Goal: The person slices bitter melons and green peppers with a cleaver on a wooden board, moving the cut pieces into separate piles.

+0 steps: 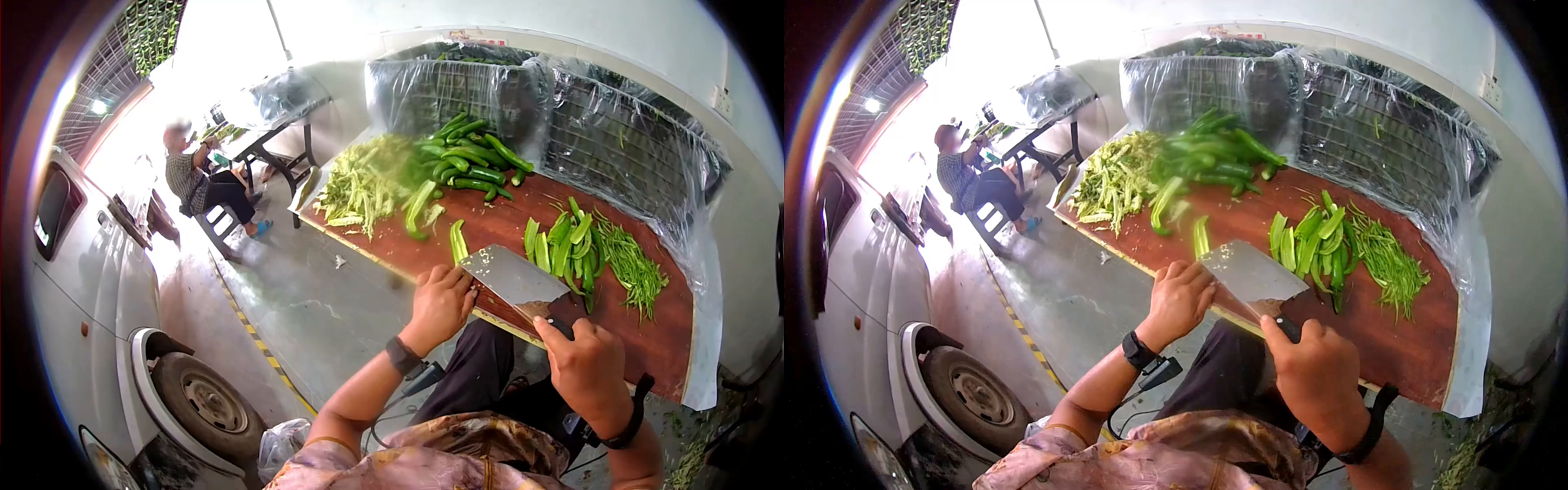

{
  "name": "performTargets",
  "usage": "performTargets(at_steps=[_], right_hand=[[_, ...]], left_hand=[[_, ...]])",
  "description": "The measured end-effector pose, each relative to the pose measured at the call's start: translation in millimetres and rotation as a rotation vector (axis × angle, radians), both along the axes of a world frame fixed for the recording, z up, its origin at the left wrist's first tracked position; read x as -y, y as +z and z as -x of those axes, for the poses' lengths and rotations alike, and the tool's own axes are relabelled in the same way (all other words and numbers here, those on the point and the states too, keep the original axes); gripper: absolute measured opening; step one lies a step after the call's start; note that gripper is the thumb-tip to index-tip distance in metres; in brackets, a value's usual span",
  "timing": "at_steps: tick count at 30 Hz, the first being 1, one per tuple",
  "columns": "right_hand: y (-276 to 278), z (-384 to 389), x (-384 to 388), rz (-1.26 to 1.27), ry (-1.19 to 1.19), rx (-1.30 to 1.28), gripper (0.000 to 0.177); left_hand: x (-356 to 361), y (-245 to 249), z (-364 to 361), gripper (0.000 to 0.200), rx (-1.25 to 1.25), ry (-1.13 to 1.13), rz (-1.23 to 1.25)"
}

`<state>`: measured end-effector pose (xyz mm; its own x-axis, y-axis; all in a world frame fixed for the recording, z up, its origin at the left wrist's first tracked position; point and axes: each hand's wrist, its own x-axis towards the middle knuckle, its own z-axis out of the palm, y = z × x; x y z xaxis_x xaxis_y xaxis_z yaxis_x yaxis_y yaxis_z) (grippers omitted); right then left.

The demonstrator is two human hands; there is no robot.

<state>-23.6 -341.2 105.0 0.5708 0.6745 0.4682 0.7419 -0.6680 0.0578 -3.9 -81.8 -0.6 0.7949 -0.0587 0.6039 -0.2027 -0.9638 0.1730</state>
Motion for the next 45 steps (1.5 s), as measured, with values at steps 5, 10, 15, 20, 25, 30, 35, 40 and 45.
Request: performTargets(at_steps=[5,10,15,20,25,30,35,40,45], right_hand=[[10.9,3.6,-17.0,0.105,-0.036,-0.029,0.041],[5.2,-10.9,-35.7,0.177,-0.023,-0.014,0.039],[6.4,-2.0,-30.1,0.203,0.012,0.017,0.033],[-4.6,-16.6,-53.0,0.151,0.04,0.064,0.029],[-16.8,-31.4,-72.1,0.079,0.06,0.04,0.03],[-7.5,-11.1,-62.1,0.133,0.027,0.025,0.033],[-18.1,-64.4,-84.8,-0.044,0.06,-0.01,0.036],[-4.7,-61.8,-59.8,-0.195,-0.018,-0.108,0.036],[3.2,-43.7,-20.1,-0.349,-0.083,-0.026,0.04]], left_hand=[[-4.1,0.4,1.0,0.019,0.01,-0.046,0.001],[-6.5,0.3,-0.7,0.023,0.026,-0.043,0.0],[-10.0,1.2,-1.9,0.025,0.023,-0.061,0.026],[-8.4,5.2,-3.4,0.02,-0.008,-0.077,0.034],[-9.6,8.5,-3.4,0.016,0.041,-0.087,0.076],[-10.7,5.3,-3.7,0.015,0.026,-0.095,0.07],[-10.9,-1.8,-13.5,0.024,0.145,-0.133,0.042],[-26.9,8.9,-14.3,0.027,0.002,-0.139,0.099],[-31.7,34.1,-41.5,0.028,-0.181,0.021,0.085]])
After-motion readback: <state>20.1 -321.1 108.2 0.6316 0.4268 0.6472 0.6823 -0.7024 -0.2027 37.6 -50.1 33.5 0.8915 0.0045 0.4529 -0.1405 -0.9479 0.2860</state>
